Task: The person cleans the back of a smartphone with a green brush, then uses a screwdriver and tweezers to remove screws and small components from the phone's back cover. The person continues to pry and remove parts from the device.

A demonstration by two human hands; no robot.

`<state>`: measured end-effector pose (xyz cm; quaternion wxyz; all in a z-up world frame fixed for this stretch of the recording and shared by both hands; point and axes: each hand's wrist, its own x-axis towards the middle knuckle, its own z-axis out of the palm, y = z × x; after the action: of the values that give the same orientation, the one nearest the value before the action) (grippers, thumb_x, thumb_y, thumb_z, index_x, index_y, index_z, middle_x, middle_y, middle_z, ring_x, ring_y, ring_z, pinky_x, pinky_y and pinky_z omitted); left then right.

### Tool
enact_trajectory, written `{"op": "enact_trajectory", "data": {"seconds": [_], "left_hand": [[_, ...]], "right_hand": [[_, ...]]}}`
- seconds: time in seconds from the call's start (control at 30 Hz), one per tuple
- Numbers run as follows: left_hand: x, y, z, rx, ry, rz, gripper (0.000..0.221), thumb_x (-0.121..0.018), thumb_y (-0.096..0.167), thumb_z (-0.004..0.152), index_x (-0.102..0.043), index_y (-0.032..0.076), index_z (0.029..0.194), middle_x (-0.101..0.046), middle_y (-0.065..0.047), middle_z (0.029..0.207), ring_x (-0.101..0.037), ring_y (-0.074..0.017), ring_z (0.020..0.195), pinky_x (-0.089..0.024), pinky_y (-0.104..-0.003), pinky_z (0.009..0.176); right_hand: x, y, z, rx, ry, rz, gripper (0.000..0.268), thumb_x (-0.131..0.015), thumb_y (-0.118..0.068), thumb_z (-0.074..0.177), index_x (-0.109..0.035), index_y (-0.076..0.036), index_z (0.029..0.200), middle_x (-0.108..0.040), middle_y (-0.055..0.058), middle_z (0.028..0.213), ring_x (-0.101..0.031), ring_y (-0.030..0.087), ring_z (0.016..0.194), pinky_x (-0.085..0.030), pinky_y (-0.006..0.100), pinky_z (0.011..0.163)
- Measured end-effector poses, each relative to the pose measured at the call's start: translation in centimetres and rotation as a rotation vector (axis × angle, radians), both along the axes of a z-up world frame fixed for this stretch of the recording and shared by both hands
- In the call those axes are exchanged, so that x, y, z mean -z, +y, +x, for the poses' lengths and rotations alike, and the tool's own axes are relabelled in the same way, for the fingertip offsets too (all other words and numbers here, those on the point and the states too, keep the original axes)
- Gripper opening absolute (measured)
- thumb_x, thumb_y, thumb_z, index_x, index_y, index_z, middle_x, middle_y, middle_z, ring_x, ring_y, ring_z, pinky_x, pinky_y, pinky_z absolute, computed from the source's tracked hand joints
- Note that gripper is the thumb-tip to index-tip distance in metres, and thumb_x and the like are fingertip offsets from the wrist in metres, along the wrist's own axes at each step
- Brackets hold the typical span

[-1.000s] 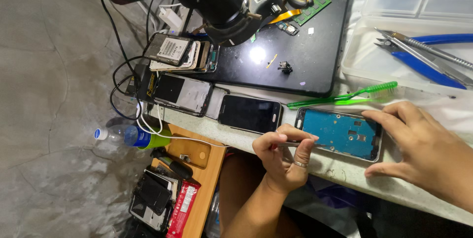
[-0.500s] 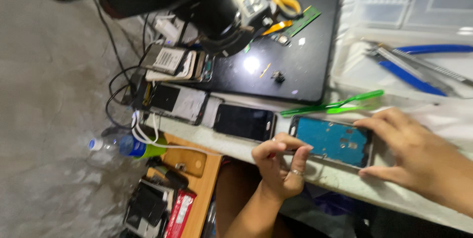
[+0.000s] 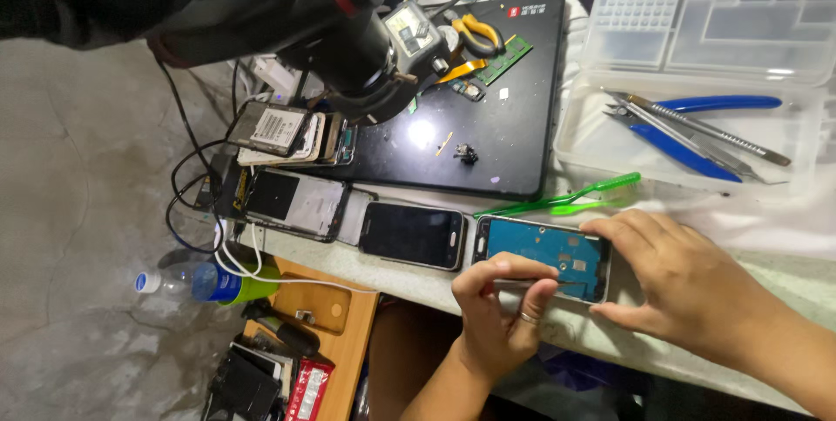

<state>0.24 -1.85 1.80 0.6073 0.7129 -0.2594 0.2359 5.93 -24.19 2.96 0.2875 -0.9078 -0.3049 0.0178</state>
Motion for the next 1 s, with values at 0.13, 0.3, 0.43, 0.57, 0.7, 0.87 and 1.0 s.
{"op": "enact_trajectory", "data": {"seconds": [0.13,0.3,0.43,0.57,0.7,0.87,1.0], "left_hand": [[0.6,0.0,-0.1,-0.052,0.088,0.01,0.047,-0.066,-0.004,0.105,-0.029,0.008,0.132,-0.068,-0.018,0.106,-0.07,-0.0217,0.091,-0.059,-0.03,0.083],[1.5,0.0,-0.1,-0.024,0.077,-0.026,0.048,-0.066,-0.004,0.105,-0.029,0.01,0.131,-0.068,-0.019,0.107,-0.071,-0.0238,0.096,-0.06,-0.032,0.089],[2.0,0.1,-0.3,0.002,0.138,-0.088,0.045,-0.067,-0.003,0.104,-0.028,0.01,0.123,-0.068,-0.021,0.11,-0.071,-0.0233,0.095,-0.06,-0.032,0.086],[1.8,-0.2,-0.2,-0.044,0.09,-0.034,0.045,-0.068,-0.003,0.104,-0.026,0.009,0.116,-0.068,-0.021,0.108,-0.072,-0.0245,0.095,-0.061,-0.033,0.089],[1.5,-0.1,-0.4,-0.104,0.045,0.063,0.046,-0.069,-0.004,0.102,-0.027,0.008,0.114,-0.069,-0.02,0.105,-0.073,-0.0254,0.094,-0.06,-0.033,0.088],[1.3,-0.3,-0.3,-0.097,0.04,0.036,0.046,-0.069,-0.005,0.103,-0.026,0.008,0.114,-0.066,-0.02,0.105,-0.071,-0.0249,0.093,-0.06,-0.034,0.09],[1.3,0.1,0.0,-0.077,0.225,-0.04,0.046,-0.069,-0.004,0.102,-0.027,0.008,0.117,-0.068,-0.02,0.105,-0.071,-0.0215,0.09,-0.059,-0.03,0.081]], "right_hand": [[0.0,0.0,-0.2,-0.003,0.008,0.006,0.089,-0.084,-0.047,0.064,-0.051,-0.015,0.14,-0.061,0.009,0.124,-0.061,0.032,0.113,-0.05,0.044,0.094],[0.2,-0.1,0.0,-0.042,-0.058,0.041,0.089,-0.084,-0.048,0.065,-0.052,-0.015,0.141,-0.06,0.008,0.123,-0.061,0.033,0.112,-0.049,0.045,0.095],[0.2,-0.2,-0.1,0.015,0.026,0.0,0.087,-0.084,-0.049,0.064,-0.054,-0.018,0.14,-0.06,0.007,0.122,-0.061,0.032,0.111,-0.049,0.043,0.095],[0.0,-0.1,-0.2,0.021,0.005,0.031,0.085,-0.084,-0.049,0.065,-0.055,-0.017,0.138,-0.061,0.008,0.12,-0.062,0.032,0.11,-0.05,0.044,0.094],[-0.2,0.1,-0.6,0.044,0.031,0.004,0.083,-0.083,-0.047,0.064,-0.056,-0.017,0.137,-0.06,0.008,0.118,-0.062,0.032,0.111,-0.05,0.043,0.094],[-0.3,0.4,-0.8,0.023,-0.038,0.039,0.082,-0.082,-0.044,0.066,-0.055,-0.011,0.136,-0.06,0.012,0.121,-0.061,0.034,0.113,-0.05,0.043,0.094],[-1.2,0.6,-0.6,-0.003,-0.012,-0.06,0.092,-0.083,-0.046,0.063,-0.051,-0.012,0.142,-0.06,0.009,0.123,-0.061,0.031,0.113,-0.05,0.042,0.096]]}}
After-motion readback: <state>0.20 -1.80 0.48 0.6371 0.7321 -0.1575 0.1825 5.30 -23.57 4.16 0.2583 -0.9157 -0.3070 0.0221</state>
